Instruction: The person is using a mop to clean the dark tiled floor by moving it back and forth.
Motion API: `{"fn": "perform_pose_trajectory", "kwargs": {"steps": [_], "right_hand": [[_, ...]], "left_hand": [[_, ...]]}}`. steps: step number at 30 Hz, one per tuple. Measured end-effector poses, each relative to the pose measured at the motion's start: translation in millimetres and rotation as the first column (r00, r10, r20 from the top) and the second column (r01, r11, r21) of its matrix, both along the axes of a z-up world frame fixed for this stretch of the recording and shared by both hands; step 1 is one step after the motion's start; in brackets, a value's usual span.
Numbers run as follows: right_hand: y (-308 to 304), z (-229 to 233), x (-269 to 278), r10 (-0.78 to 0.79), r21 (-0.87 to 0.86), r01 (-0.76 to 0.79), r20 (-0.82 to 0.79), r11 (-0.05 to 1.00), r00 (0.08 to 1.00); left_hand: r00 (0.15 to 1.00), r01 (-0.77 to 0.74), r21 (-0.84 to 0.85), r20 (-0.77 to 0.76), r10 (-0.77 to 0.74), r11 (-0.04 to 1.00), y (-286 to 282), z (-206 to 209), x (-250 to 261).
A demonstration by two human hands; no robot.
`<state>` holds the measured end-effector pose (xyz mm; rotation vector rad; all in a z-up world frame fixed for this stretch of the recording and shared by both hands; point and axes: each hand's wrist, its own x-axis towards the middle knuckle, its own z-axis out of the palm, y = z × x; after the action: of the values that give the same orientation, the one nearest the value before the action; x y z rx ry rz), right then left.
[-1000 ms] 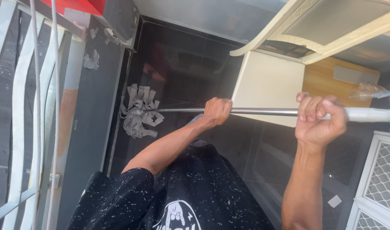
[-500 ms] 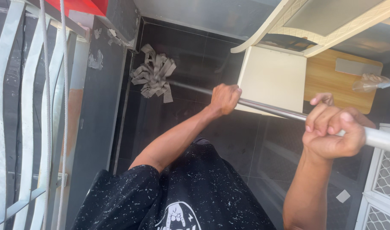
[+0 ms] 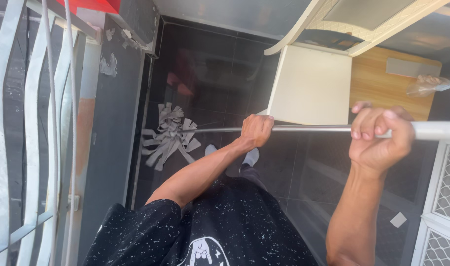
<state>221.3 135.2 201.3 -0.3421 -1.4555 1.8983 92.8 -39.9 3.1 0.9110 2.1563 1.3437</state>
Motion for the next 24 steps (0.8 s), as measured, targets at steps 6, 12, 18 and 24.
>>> {"fn": "perform_pose_trajectory", "kwargs": {"steps": [6,12,18,24], "right_hand": [[-12,43,7,-0.034,0.26,0.039,-0.026,0.965,0.999],[-7,43,5,-0.033,0.361,0.042,-0.031,0.932,0.999],[34,15,2,-0.004,0.207,0.012,-0.042,0.978,0.999],[50,-28,-15,0.113,0.023,-0.116,0.091,0.993,0.989]], "left_hand": [[0.989,0.0,0.236,-0.145,0.035,0.972,37,15,-22],[0.983,-0.003,0.227,-0.18,0.045,0.974,61,11,-34],[0.992,-0.041,0.106,-0.115,0.054,0.994,54,10,-17],[0.996,-0.089,-0.055,0.002,0.089,0.995,23,-10,-3]]}}
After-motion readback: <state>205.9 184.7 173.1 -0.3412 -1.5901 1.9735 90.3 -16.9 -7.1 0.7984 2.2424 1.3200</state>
